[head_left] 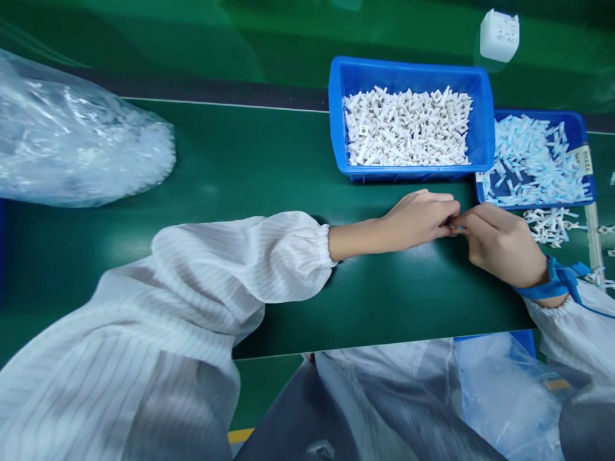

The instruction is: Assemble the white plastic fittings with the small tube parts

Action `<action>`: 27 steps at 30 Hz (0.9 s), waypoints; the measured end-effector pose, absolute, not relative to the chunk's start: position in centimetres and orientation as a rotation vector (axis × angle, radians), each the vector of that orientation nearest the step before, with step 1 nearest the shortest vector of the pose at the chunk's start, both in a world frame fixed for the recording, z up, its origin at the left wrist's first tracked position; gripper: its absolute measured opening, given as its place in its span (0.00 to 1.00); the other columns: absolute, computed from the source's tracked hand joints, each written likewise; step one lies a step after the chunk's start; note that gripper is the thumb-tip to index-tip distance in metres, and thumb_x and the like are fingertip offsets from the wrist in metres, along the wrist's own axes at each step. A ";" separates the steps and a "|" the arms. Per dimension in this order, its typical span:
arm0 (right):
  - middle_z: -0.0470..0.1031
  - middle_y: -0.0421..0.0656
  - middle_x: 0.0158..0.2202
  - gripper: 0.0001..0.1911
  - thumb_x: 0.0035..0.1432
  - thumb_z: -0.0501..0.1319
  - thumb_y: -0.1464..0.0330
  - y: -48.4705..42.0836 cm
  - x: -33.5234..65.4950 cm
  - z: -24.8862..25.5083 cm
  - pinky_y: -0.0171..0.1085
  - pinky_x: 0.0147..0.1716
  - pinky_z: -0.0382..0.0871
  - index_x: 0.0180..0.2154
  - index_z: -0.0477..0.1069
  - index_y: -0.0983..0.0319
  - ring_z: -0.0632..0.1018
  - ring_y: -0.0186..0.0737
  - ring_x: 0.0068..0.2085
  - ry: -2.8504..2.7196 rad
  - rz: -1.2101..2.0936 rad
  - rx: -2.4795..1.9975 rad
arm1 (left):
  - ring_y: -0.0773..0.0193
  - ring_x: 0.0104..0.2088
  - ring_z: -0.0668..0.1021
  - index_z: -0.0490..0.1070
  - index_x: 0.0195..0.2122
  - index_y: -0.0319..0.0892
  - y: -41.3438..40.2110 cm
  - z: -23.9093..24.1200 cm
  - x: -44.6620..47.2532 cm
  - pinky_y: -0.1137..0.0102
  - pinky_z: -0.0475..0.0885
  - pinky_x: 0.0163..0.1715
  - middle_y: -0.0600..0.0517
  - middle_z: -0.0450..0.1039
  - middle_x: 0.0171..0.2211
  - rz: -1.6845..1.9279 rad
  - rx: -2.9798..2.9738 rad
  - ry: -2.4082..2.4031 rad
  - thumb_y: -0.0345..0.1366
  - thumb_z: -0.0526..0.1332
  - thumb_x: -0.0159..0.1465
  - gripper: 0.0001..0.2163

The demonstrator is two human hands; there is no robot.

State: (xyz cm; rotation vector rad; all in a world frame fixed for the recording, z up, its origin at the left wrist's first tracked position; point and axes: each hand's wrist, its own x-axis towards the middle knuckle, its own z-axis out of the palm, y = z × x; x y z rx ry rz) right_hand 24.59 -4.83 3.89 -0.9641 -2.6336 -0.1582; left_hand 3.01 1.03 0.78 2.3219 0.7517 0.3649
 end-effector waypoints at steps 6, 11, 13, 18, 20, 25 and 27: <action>0.80 0.44 0.36 0.14 0.70 0.61 0.82 -4.6 24.8 3.3 0.42 0.35 0.74 0.37 0.75 0.57 0.79 0.44 0.36 -2.592 -0.069 -1.001 | 0.59 0.38 0.79 0.79 0.43 0.40 1.2 0.2 3.0 0.66 0.61 0.41 0.50 0.81 0.42 0.394 2.360 0.718 0.38 0.68 0.80 0.08; 0.86 0.44 0.38 0.10 0.76 0.63 0.75 -3.8 25.9 3.2 0.43 0.38 0.77 0.43 0.82 0.57 0.84 0.46 0.38 -2.504 0.180 -1.036 | 0.59 0.41 0.82 0.77 0.50 0.41 1.4 -0.8 2.8 0.67 0.66 0.43 0.50 0.83 0.45 0.493 2.300 0.678 0.38 0.71 0.79 0.07; 0.87 0.43 0.39 0.09 0.78 0.65 0.70 -3.4 26.6 3.7 0.44 0.37 0.78 0.43 0.84 0.55 0.85 0.46 0.37 -2.464 0.302 -1.056 | 0.58 0.44 0.84 0.77 0.53 0.40 1.4 -1.2 2.5 0.68 0.68 0.44 0.48 0.84 0.48 0.545 2.280 0.673 0.34 0.72 0.77 0.08; 0.88 0.41 0.38 0.11 0.80 0.69 0.56 -3.4 27.5 4.8 0.44 0.32 0.77 0.43 0.88 0.50 0.83 0.43 0.32 -2.242 0.471 -1.221 | 0.60 0.47 0.86 0.76 0.56 0.40 1.4 -2.0 1.9 0.71 0.74 0.45 0.47 0.85 0.51 0.771 2.193 0.573 0.34 0.72 0.78 0.11; 0.89 0.41 0.39 0.10 0.78 0.71 0.54 -3.5 27.2 4.9 0.43 0.31 0.77 0.43 0.89 0.50 0.85 0.44 0.34 -2.133 0.504 -1.220 | 0.64 0.42 0.85 0.76 0.58 0.40 1.2 -2.1 1.6 0.73 0.76 0.43 0.47 0.85 0.50 0.914 2.154 0.514 0.39 0.70 0.80 0.11; 0.89 0.42 0.41 0.08 0.77 0.73 0.55 -3.9 26.4 4.7 0.42 0.31 0.78 0.46 0.89 0.50 0.86 0.44 0.36 -2.092 0.430 -1.160 | 0.72 0.29 0.77 0.79 0.55 0.42 0.7 -2.1 1.2 0.74 0.76 0.39 0.49 0.85 0.48 1.145 2.152 0.480 0.40 0.58 0.85 0.11; 0.89 0.43 0.41 0.10 0.78 0.71 0.55 -4.1 26.4 4.7 0.42 0.30 0.78 0.48 0.89 0.51 0.85 0.43 0.35 -2.122 0.364 -1.187 | 0.73 0.28 0.76 0.79 0.55 0.42 0.7 -2.0 1.1 0.74 0.76 0.38 0.48 0.85 0.47 1.171 2.142 0.477 0.40 0.58 0.85 0.12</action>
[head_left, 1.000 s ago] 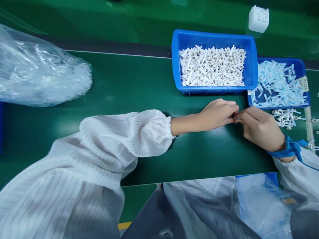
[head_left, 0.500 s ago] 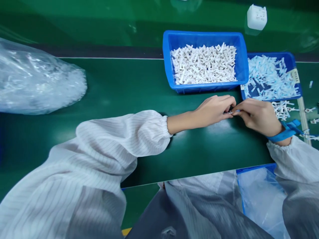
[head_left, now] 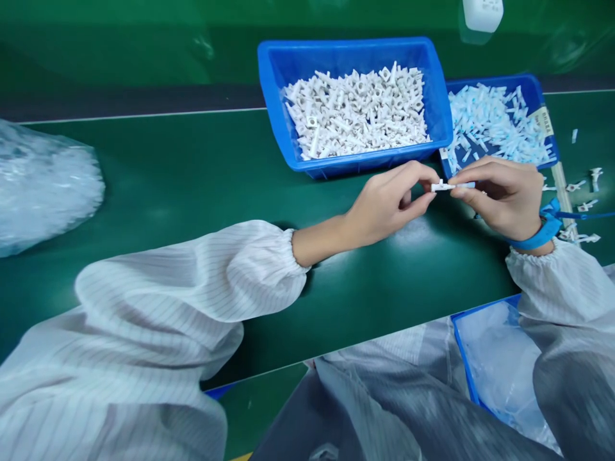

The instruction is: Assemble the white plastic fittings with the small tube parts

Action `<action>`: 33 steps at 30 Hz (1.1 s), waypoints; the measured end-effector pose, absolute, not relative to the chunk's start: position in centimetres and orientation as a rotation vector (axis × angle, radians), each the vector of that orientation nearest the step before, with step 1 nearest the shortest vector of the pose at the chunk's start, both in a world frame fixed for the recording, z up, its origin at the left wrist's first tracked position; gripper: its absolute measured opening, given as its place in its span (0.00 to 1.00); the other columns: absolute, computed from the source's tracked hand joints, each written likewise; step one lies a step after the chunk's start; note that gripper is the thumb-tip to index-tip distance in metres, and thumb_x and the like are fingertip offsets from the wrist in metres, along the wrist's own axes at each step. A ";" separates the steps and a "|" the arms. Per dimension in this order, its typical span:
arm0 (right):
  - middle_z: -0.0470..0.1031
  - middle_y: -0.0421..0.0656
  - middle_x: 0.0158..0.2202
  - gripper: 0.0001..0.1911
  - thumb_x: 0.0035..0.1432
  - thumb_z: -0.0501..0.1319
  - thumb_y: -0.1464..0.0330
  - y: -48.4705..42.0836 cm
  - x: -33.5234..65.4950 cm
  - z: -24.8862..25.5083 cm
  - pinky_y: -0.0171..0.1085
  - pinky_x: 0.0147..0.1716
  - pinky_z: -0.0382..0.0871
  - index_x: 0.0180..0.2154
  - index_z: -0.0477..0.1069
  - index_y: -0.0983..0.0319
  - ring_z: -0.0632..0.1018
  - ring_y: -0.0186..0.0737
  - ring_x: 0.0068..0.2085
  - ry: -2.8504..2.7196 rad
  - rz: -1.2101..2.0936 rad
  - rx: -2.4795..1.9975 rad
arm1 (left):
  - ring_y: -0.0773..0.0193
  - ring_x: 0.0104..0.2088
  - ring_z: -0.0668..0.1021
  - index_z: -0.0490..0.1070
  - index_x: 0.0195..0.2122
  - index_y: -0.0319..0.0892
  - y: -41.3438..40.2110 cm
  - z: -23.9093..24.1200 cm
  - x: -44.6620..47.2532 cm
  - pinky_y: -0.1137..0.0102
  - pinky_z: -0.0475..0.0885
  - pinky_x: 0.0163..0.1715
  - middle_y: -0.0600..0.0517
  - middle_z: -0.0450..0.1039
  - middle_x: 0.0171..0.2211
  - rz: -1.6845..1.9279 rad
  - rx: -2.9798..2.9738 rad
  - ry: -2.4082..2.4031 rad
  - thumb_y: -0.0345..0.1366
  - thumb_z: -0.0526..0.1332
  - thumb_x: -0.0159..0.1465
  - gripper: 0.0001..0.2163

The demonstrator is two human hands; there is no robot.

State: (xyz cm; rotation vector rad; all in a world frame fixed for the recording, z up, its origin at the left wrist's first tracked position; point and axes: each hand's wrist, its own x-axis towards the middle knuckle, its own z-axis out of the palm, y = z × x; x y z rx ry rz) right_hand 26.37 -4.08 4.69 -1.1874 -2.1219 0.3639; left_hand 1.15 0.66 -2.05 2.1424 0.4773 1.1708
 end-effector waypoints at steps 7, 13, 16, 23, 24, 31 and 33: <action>0.89 0.45 0.43 0.14 0.81 0.67 0.55 -4.4 26.4 4.7 0.43 0.36 0.82 0.50 0.89 0.52 0.84 0.43 0.35 -2.229 0.223 -1.246 | 0.74 0.27 0.76 0.77 0.50 0.42 0.9 -1.8 1.2 0.76 0.74 0.34 0.51 0.84 0.42 1.200 2.079 0.380 0.43 0.59 0.83 0.12; 0.89 0.45 0.42 0.13 0.82 0.65 0.57 -4.5 26.4 5.1 0.43 0.40 0.83 0.49 0.89 0.53 0.87 0.45 0.39 -2.298 0.195 -1.182 | 0.74 0.26 0.75 0.78 0.48 0.42 0.7 -1.3 0.8 0.76 0.71 0.33 0.53 0.82 0.39 1.102 2.073 0.431 0.44 0.60 0.83 0.12; 0.88 0.44 0.41 0.14 0.82 0.65 0.57 -4.5 26.2 5.2 0.41 0.38 0.81 0.47 0.88 0.54 0.86 0.42 0.36 -2.321 0.219 -1.167 | 0.74 0.26 0.75 0.77 0.51 0.41 0.7 -1.5 0.7 0.77 0.71 0.32 0.54 0.82 0.39 1.110 2.070 0.433 0.43 0.59 0.83 0.12; 0.87 0.44 0.39 0.16 0.83 0.63 0.56 -4.6 25.6 4.8 0.40 0.36 0.80 0.47 0.88 0.55 0.83 0.40 0.34 -2.300 0.272 -1.206 | 0.74 0.29 0.77 0.78 0.53 0.42 0.7 -1.6 0.7 0.77 0.72 0.33 0.53 0.83 0.41 1.229 2.104 0.340 0.41 0.57 0.85 0.11; 0.87 0.44 0.39 0.16 0.83 0.63 0.56 -4.7 25.6 4.8 0.40 0.36 0.79 0.46 0.87 0.55 0.83 0.40 0.34 -2.298 0.273 -1.196 | 0.74 0.29 0.77 0.78 0.52 0.42 0.7 -1.5 0.6 0.78 0.73 0.33 0.53 0.83 0.41 1.237 2.102 0.330 0.41 0.57 0.86 0.12; 0.87 0.44 0.42 0.17 0.83 0.62 0.54 -4.7 25.7 4.6 0.40 0.38 0.81 0.50 0.86 0.54 0.85 0.41 0.37 -2.372 0.365 -1.161 | 0.72 0.29 0.77 0.79 0.51 0.43 0.7 -1.5 0.6 0.75 0.74 0.32 0.51 0.83 0.39 1.163 2.047 0.362 0.50 0.53 0.87 0.20; 0.86 0.44 0.40 0.19 0.84 0.60 0.52 -4.8 25.7 4.6 0.40 0.36 0.79 0.50 0.85 0.55 0.83 0.40 0.35 -2.400 0.376 -1.179 | 0.73 0.27 0.77 0.78 0.50 0.43 0.6 -1.4 0.6 0.76 0.73 0.31 0.52 0.83 0.39 1.152 1.982 0.359 0.52 0.54 0.87 0.20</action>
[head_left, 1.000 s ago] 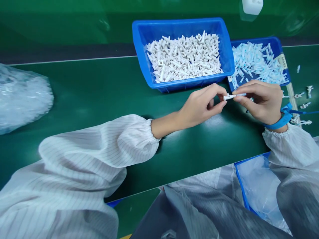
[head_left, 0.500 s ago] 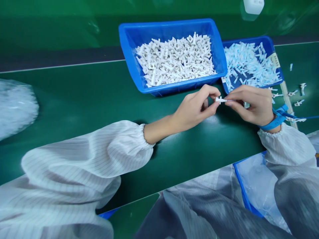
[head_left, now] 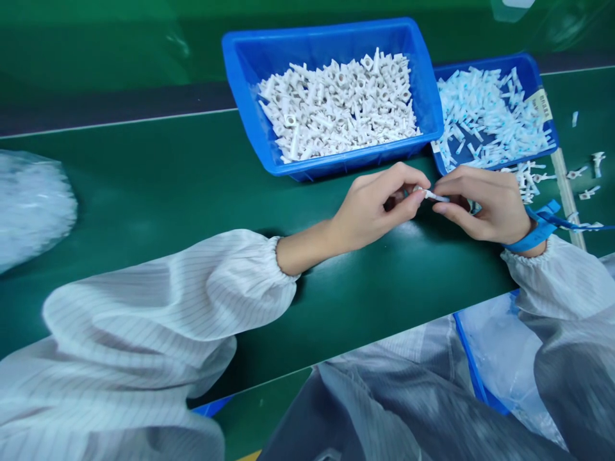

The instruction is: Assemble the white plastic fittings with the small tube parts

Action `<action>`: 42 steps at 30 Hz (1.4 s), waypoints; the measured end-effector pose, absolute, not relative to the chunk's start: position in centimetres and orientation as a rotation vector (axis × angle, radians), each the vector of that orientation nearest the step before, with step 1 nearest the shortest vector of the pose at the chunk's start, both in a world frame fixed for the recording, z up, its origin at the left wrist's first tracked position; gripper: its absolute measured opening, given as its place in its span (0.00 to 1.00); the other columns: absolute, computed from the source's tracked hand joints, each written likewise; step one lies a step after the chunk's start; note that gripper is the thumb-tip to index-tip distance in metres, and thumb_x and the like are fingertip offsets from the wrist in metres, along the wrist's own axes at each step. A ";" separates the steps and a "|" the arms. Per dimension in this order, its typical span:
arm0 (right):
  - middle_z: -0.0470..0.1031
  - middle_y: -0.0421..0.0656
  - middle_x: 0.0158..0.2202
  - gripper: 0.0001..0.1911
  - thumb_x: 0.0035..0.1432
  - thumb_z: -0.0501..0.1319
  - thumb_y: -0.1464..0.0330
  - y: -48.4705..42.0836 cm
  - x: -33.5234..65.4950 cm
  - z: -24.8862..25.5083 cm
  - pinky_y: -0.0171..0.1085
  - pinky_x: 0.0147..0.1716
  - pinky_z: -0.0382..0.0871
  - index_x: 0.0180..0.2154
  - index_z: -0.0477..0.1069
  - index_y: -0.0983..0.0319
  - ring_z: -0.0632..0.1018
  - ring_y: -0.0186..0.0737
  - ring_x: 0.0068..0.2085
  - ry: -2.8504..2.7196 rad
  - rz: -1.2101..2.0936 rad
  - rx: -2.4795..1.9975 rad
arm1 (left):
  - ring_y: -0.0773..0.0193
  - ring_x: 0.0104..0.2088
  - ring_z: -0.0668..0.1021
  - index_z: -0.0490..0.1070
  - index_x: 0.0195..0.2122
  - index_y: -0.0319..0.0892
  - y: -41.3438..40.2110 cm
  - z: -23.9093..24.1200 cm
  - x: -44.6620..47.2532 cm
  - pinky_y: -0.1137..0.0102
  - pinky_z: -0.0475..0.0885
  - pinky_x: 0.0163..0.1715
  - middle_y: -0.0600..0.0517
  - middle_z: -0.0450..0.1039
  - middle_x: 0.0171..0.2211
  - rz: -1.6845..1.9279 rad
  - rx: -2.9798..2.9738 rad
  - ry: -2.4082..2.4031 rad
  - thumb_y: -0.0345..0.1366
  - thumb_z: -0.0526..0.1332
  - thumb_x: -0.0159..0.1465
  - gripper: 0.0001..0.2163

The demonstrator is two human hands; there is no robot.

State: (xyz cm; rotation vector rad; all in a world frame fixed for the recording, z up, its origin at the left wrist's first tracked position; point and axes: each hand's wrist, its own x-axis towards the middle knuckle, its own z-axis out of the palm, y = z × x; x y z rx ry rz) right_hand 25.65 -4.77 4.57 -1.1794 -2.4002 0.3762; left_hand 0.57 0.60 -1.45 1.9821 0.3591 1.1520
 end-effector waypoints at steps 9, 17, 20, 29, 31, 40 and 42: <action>0.81 0.40 0.31 0.14 0.84 0.59 0.60 -5.5 25.1 5.0 0.39 0.32 0.77 0.47 0.83 0.56 0.77 0.38 0.27 -2.393 0.238 -1.142 | 0.76 0.23 0.78 0.76 0.53 0.43 0.2 -1.0 0.5 0.78 0.73 0.27 0.52 0.82 0.41 0.941 1.809 0.319 0.62 0.59 0.83 0.24; 0.79 0.44 0.30 0.19 0.86 0.55 0.57 -6.2 24.9 5.2 0.44 0.36 0.80 0.50 0.84 0.54 0.81 0.45 0.31 -2.427 0.343 -1.278 | 0.76 0.26 0.79 0.79 0.50 0.44 0.0 -0.9 0.2 0.80 0.73 0.29 0.55 0.82 0.37 1.065 1.897 0.303 0.53 0.62 0.85 0.17; 0.80 0.43 0.31 0.18 0.86 0.56 0.58 -6.3 24.9 5.2 0.42 0.34 0.78 0.50 0.84 0.54 0.80 0.42 0.30 -2.409 0.309 -1.212 | 0.76 0.25 0.80 0.79 0.49 0.43 -0.1 -0.8 0.2 0.80 0.74 0.30 0.57 0.81 0.33 1.064 1.863 0.262 0.50 0.63 0.85 0.15; 0.84 0.40 0.33 0.14 0.85 0.58 0.64 -7.1 24.1 4.5 0.38 0.29 0.71 0.48 0.83 0.56 0.80 0.37 0.29 -2.368 0.002 -1.147 | 0.71 0.25 0.84 0.79 0.50 0.43 -0.8 -0.7 0.0 0.77 0.78 0.30 0.55 0.82 0.29 0.928 1.781 0.296 0.57 0.60 0.85 0.21; 0.84 0.41 0.33 0.15 0.85 0.58 0.64 -7.2 23.9 4.5 0.39 0.29 0.71 0.49 0.84 0.56 0.80 0.37 0.29 -2.379 -0.031 -1.185 | 0.71 0.26 0.84 0.79 0.50 0.42 -0.9 -0.8 0.0 0.79 0.78 0.30 0.55 0.83 0.29 0.943 1.766 0.279 0.55 0.61 0.85 0.20; 0.84 0.40 0.34 0.13 0.84 0.59 0.67 -7.1 23.6 4.4 0.37 0.28 0.71 0.48 0.83 0.58 0.80 0.35 0.28 -2.371 -0.101 -1.133 | 0.76 0.21 0.84 0.79 0.49 0.42 -0.2 -1.2 0.6 0.87 0.77 0.27 0.60 0.82 0.27 1.183 1.804 0.107 0.38 0.66 0.84 0.07; 0.84 0.40 0.34 0.14 0.85 0.58 0.66 -7.0 23.7 4.4 0.37 0.29 0.70 0.49 0.83 0.58 0.80 0.35 0.29 -2.386 -0.067 -1.138 | 0.77 0.21 0.83 0.79 0.49 0.42 -0.2 -1.3 0.7 0.88 0.76 0.27 0.62 0.82 0.26 1.226 1.791 0.095 0.35 0.67 0.83 0.04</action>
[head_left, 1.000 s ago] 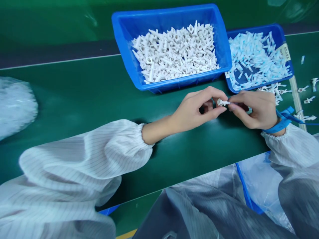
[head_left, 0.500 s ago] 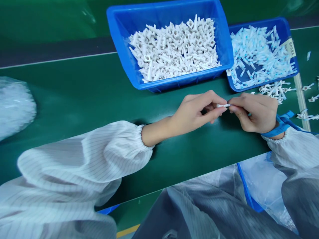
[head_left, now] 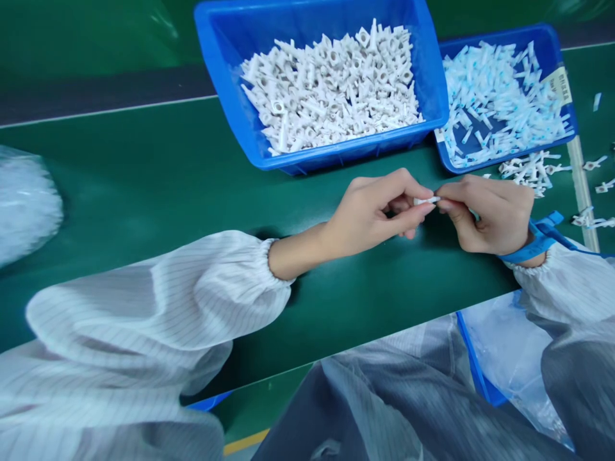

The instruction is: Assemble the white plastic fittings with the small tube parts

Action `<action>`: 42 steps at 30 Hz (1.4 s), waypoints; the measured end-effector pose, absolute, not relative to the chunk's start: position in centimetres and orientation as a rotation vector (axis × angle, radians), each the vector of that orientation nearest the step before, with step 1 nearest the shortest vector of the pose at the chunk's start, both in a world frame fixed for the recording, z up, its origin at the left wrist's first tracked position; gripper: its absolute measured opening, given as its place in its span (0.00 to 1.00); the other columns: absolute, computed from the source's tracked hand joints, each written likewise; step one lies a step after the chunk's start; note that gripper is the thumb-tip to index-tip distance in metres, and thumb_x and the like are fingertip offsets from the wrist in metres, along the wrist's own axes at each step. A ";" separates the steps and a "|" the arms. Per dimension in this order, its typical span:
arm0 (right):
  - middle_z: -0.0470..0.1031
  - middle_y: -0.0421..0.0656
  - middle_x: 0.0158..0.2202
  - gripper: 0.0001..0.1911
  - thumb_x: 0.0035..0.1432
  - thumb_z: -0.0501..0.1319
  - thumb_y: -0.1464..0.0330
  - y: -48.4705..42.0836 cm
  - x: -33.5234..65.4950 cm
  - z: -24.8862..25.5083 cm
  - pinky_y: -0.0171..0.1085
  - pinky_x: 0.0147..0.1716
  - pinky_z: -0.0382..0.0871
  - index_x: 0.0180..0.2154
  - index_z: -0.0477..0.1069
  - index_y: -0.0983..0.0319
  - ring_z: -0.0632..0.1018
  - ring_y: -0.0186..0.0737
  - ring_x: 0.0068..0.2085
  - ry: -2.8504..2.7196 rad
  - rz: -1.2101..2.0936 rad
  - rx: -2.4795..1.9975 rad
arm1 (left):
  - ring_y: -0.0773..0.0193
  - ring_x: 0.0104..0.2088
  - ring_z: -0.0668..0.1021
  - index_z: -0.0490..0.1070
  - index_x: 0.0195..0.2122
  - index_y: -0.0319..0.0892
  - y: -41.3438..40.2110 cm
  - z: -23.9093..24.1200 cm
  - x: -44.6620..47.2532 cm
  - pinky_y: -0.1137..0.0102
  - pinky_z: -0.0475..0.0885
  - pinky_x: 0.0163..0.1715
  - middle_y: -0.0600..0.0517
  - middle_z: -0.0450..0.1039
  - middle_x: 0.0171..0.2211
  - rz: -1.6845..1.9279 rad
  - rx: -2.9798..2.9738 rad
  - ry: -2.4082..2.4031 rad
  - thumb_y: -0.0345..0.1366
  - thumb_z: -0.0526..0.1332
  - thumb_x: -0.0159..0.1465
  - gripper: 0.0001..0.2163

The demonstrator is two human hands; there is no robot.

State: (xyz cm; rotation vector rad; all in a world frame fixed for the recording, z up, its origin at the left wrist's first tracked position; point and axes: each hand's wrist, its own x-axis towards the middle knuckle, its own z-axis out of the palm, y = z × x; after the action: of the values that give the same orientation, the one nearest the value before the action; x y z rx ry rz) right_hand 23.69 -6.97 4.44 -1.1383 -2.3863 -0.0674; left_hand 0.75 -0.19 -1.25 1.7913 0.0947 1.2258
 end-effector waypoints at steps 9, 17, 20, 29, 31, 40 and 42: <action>0.82 0.38 0.33 0.14 0.86 0.56 0.66 -6.2 24.4 4.6 0.36 0.30 0.69 0.48 0.80 0.56 0.82 0.35 0.32 -2.419 -0.002 -1.083 | 0.73 0.20 0.85 0.80 0.46 0.43 -0.5 -1.1 0.3 0.84 0.76 0.23 0.62 0.84 0.26 1.139 1.680 0.194 0.39 0.70 0.80 0.06; 0.81 0.37 0.34 0.11 0.85 0.57 0.66 -6.2 24.6 4.6 0.37 0.29 0.68 0.48 0.79 0.55 0.83 0.36 0.33 -2.421 0.034 -1.067 | 0.71 0.20 0.85 0.81 0.45 0.43 -0.4 -1.1 -0.1 0.83 0.77 0.23 0.61 0.83 0.25 1.074 1.629 0.226 0.44 0.72 0.79 0.10; 0.80 0.37 0.33 0.13 0.86 0.56 0.66 -6.2 24.4 4.7 0.37 0.28 0.69 0.46 0.78 0.56 0.82 0.35 0.31 -2.417 0.012 -1.042 | 0.72 0.20 0.84 0.82 0.44 0.43 -0.6 -1.1 -0.2 0.82 0.77 0.23 0.61 0.82 0.25 1.050 1.611 0.248 0.46 0.73 0.79 0.12; 0.83 0.39 0.33 0.11 0.81 0.61 0.72 -5.7 25.8 5.4 0.37 0.33 0.76 0.45 0.80 0.54 0.83 0.37 0.32 -2.337 0.128 -1.065 | 0.74 0.20 0.85 0.80 0.43 0.44 -0.2 -0.5 -1.1 0.88 0.73 0.22 0.62 0.83 0.25 1.246 1.544 0.275 0.36 0.73 0.79 0.07; 0.83 0.38 0.33 0.11 0.83 0.60 0.68 -5.7 25.4 5.3 0.37 0.33 0.77 0.46 0.81 0.55 0.83 0.37 0.31 -2.355 0.124 -1.061 | 0.73 0.21 0.86 0.81 0.45 0.44 -0.3 -0.5 -1.2 0.88 0.75 0.23 0.62 0.85 0.26 1.216 1.596 0.227 0.34 0.75 0.77 0.05; 0.85 0.37 0.36 0.06 0.81 0.64 0.71 -5.6 24.2 5.4 0.32 0.35 0.78 0.49 0.81 0.59 0.84 0.34 0.33 -2.311 0.178 -0.957 | 0.71 0.23 0.87 0.83 0.48 0.44 -0.9 -1.2 -0.7 0.83 0.80 0.25 0.58 0.87 0.30 1.068 1.549 0.245 0.47 0.72 0.80 0.11; 0.86 0.37 0.37 0.07 0.80 0.65 0.71 -5.7 24.1 5.3 0.32 0.35 0.78 0.50 0.83 0.57 0.85 0.34 0.34 -2.294 0.249 -0.941 | 0.71 0.25 0.88 0.82 0.48 0.44 -0.8 -1.1 -0.5 0.82 0.81 0.26 0.58 0.87 0.31 1.030 1.539 0.262 0.48 0.71 0.81 0.12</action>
State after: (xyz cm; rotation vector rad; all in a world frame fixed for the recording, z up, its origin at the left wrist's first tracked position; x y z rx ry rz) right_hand 24.14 -5.68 5.33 -0.9406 -2.2940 0.2492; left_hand -0.54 -0.79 -1.09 1.5385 0.2619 1.0298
